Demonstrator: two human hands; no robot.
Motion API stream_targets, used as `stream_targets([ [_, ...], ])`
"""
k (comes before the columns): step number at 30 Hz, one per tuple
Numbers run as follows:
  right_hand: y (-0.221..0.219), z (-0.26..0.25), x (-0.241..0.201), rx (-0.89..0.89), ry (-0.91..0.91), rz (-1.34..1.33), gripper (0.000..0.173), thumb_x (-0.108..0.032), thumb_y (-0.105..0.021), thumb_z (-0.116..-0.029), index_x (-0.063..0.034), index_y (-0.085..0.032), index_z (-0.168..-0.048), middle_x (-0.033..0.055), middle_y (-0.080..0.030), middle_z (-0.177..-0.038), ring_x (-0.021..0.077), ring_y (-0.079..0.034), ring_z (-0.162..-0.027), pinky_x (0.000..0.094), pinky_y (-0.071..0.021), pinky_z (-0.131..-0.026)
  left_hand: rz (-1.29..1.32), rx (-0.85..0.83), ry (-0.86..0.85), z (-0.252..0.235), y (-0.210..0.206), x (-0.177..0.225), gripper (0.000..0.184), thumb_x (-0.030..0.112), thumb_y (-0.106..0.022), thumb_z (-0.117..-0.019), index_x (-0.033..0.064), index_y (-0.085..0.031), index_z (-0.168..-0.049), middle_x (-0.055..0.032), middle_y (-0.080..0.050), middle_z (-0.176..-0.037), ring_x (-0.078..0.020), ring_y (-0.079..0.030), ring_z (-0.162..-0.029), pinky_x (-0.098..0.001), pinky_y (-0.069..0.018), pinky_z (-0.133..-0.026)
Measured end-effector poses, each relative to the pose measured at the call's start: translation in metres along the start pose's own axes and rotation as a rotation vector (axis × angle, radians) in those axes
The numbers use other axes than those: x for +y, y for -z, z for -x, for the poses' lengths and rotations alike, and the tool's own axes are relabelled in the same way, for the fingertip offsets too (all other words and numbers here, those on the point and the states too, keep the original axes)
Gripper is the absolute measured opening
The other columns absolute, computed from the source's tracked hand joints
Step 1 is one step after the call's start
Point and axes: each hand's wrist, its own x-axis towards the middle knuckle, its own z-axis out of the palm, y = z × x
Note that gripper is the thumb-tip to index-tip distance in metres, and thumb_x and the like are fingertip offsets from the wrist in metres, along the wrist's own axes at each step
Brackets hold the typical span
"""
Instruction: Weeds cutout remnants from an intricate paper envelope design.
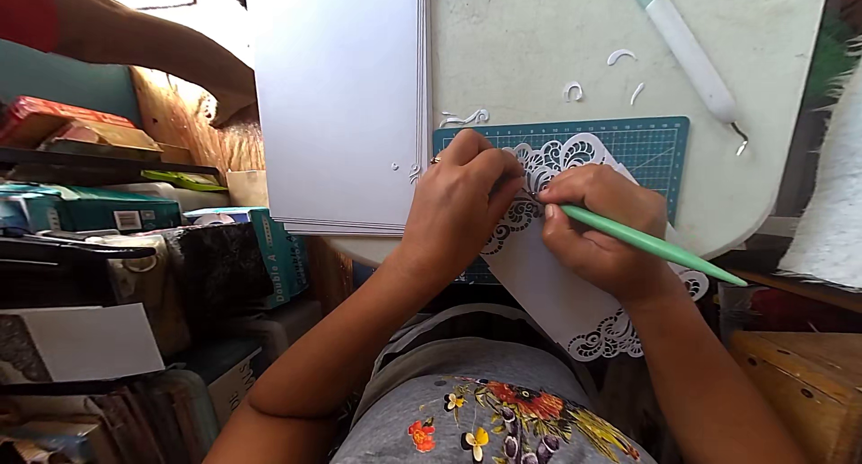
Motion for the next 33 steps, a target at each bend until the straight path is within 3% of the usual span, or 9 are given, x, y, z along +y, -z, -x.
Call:
stream_targets([
  [16, 0.0016, 0.0005, 0.0004, 0.003, -0.005, -0.012, 0.015, -0.006, -0.059, -0.0877, 0.0053, -0.068, -0.091, 0.0165, -0.070, -0.089, 0.0171, -0.066, -0.087, 0.0267, -0.0499, -0.078, -0.008, -0.005, -0.007, -0.0004, 0.0002, -0.0004, 0.012, 0.014, -0.069, -0.0961, 0.0058, -0.076, -0.101, -0.0102, -0.063, -0.096, -0.0131, -0.060, -0.079, -0.0224, -0.0485, -0.071],
  [20, 0.0061, -0.0018, -0.0011, 0.005, -0.073, -0.084, 0.014, -0.005, -0.060, -0.0888, 0.0051, -0.067, -0.095, 0.0108, -0.068, -0.091, 0.0056, -0.065, -0.084, 0.0160, -0.0519, -0.073, -0.005, 0.002, -0.008, -0.0005, 0.0002, -0.0011, 0.012, 0.015, -0.068, -0.0963, 0.0068, -0.076, -0.101, -0.0092, -0.063, -0.095, -0.0128, -0.060, -0.079, -0.0224, -0.0489, -0.070],
  [26, 0.0021, -0.0011, 0.0001, 0.004, -0.053, -0.080, 0.017, -0.006, -0.060, -0.0869, 0.0058, -0.071, -0.095, 0.0149, -0.072, -0.093, 0.0140, -0.068, -0.091, 0.0261, -0.0514, -0.082, 0.003, -0.011, -0.002, -0.0004, 0.0007, -0.0014, 0.013, 0.016, -0.068, -0.0966, 0.0068, -0.076, -0.101, -0.0094, -0.063, -0.095, -0.0139, -0.060, -0.080, -0.0236, -0.0487, -0.072],
  [33, 0.0032, -0.0028, -0.0010, -0.022, -0.073, -0.055, 0.018, -0.006, -0.060, -0.0864, 0.0048, -0.071, -0.096, 0.0139, -0.073, -0.094, 0.0140, -0.068, -0.093, 0.0260, -0.0507, -0.083, 0.006, -0.007, -0.005, -0.0004, 0.0007, -0.0016, 0.013, 0.016, -0.068, -0.0973, 0.0069, -0.076, -0.101, -0.0088, -0.062, -0.095, -0.0115, -0.059, -0.078, -0.0214, -0.0478, -0.070],
])
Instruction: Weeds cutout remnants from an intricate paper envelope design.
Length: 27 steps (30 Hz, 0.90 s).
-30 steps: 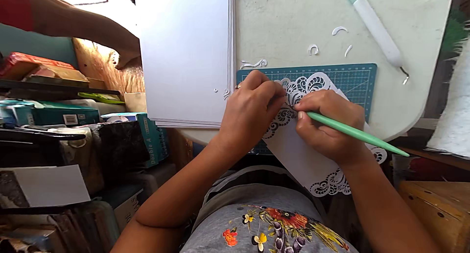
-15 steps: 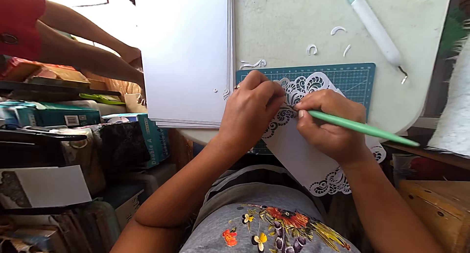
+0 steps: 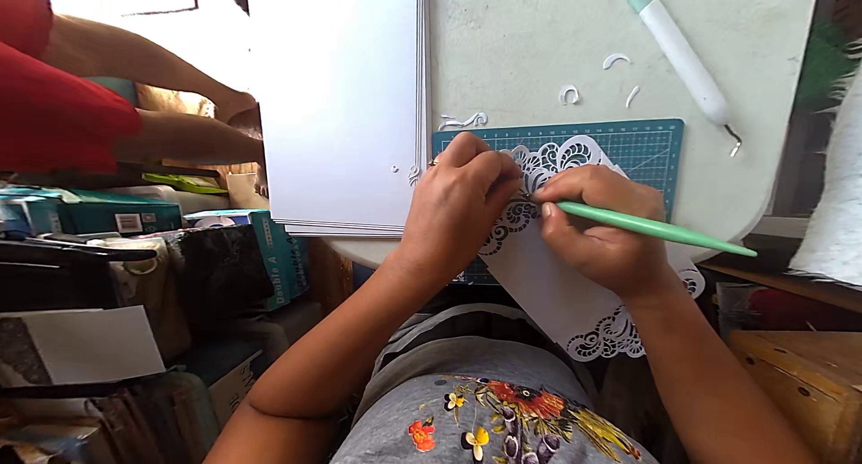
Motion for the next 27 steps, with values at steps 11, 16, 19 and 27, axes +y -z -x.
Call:
stream_targets([
  [11, 0.010, -0.014, 0.005, -0.137, -0.013, -0.035, 0.015, -0.008, -0.059, -0.0894, -0.0003, -0.071, -0.095, 0.0053, -0.070, -0.088, 0.0004, -0.060, -0.079, 0.0153, -0.0467, -0.072, 0.004, -0.002, -0.003, 0.001, -0.001, -0.001, 0.014, 0.016, -0.067, -0.0978, 0.0064, -0.076, -0.103, -0.0103, -0.063, -0.097, -0.0159, -0.061, -0.083, -0.0264, -0.0498, -0.074],
  [16, 0.011, -0.013, 0.008, -0.141, 0.019, -0.048, 0.015, -0.007, -0.058, -0.0893, 0.0008, -0.070, -0.094, 0.0079, -0.070, -0.089, 0.0023, -0.061, -0.081, 0.0151, -0.0473, -0.072, -0.002, -0.004, -0.014, 0.001, -0.001, -0.002, 0.015, 0.017, -0.067, -0.0981, 0.0066, -0.076, -0.103, -0.0103, -0.063, -0.098, -0.0159, -0.060, -0.082, -0.0267, -0.0490, -0.074],
  [19, 0.011, -0.013, 0.008, -0.144, 0.034, -0.044, 0.015, -0.007, -0.058, -0.0893, 0.0015, -0.070, -0.093, 0.0090, -0.070, -0.089, 0.0027, -0.062, -0.082, 0.0143, -0.0471, -0.072, -0.007, -0.009, -0.018, 0.001, 0.000, -0.002, 0.015, 0.017, -0.067, -0.0980, 0.0063, -0.076, -0.103, -0.0108, -0.064, -0.098, -0.0170, -0.061, -0.083, -0.0278, -0.0495, -0.075],
  [27, 0.011, -0.013, 0.009, -0.126, 0.046, -0.034, 0.014, -0.006, -0.058, -0.0880, 0.0021, -0.069, -0.091, 0.0102, -0.070, -0.088, 0.0044, -0.062, -0.081, 0.0148, -0.0474, -0.070, -0.010, -0.010, -0.008, 0.000, 0.000, -0.001, 0.014, 0.017, -0.068, -0.0975, 0.0062, -0.076, -0.103, -0.0108, -0.064, -0.098, -0.0168, -0.061, -0.082, -0.0278, -0.0494, -0.074],
])
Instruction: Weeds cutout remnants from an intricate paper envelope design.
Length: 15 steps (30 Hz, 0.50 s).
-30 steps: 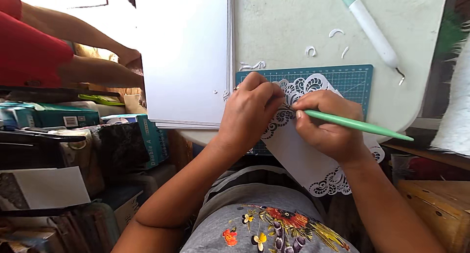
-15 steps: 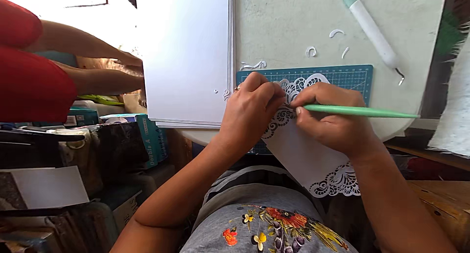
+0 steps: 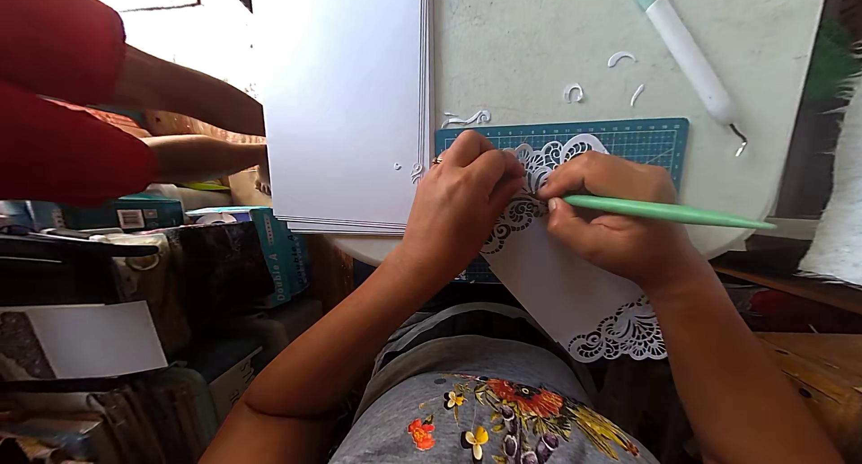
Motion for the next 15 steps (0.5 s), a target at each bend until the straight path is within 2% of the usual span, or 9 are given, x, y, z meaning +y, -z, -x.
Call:
stream_targets([
  [5, 0.0007, 0.0000, 0.0002, -0.007, 0.007, 0.003, 0.015, -0.007, -0.057, -0.0879, 0.0019, -0.069, -0.090, 0.0101, -0.069, -0.087, 0.0044, -0.062, -0.081, 0.0149, -0.0472, -0.070, -0.004, 0.012, -0.020, 0.0002, -0.0009, -0.0016, 0.014, 0.017, -0.067, -0.0977, 0.0061, -0.076, -0.102, -0.0100, -0.063, -0.096, -0.0153, -0.059, -0.079, -0.0262, -0.0486, -0.072],
  [15, 0.0007, 0.0003, 0.0011, 0.001, 0.014, -0.001, 0.014, -0.007, -0.057, -0.0878, 0.0016, -0.068, -0.089, 0.0096, -0.069, -0.085, 0.0035, -0.061, -0.079, 0.0142, -0.0458, -0.069, -0.003, 0.001, -0.004, -0.0005, -0.0002, -0.0002, 0.014, 0.017, -0.068, -0.0974, 0.0062, -0.076, -0.102, -0.0105, -0.063, -0.097, -0.0162, -0.060, -0.080, -0.0275, -0.0495, -0.073],
])
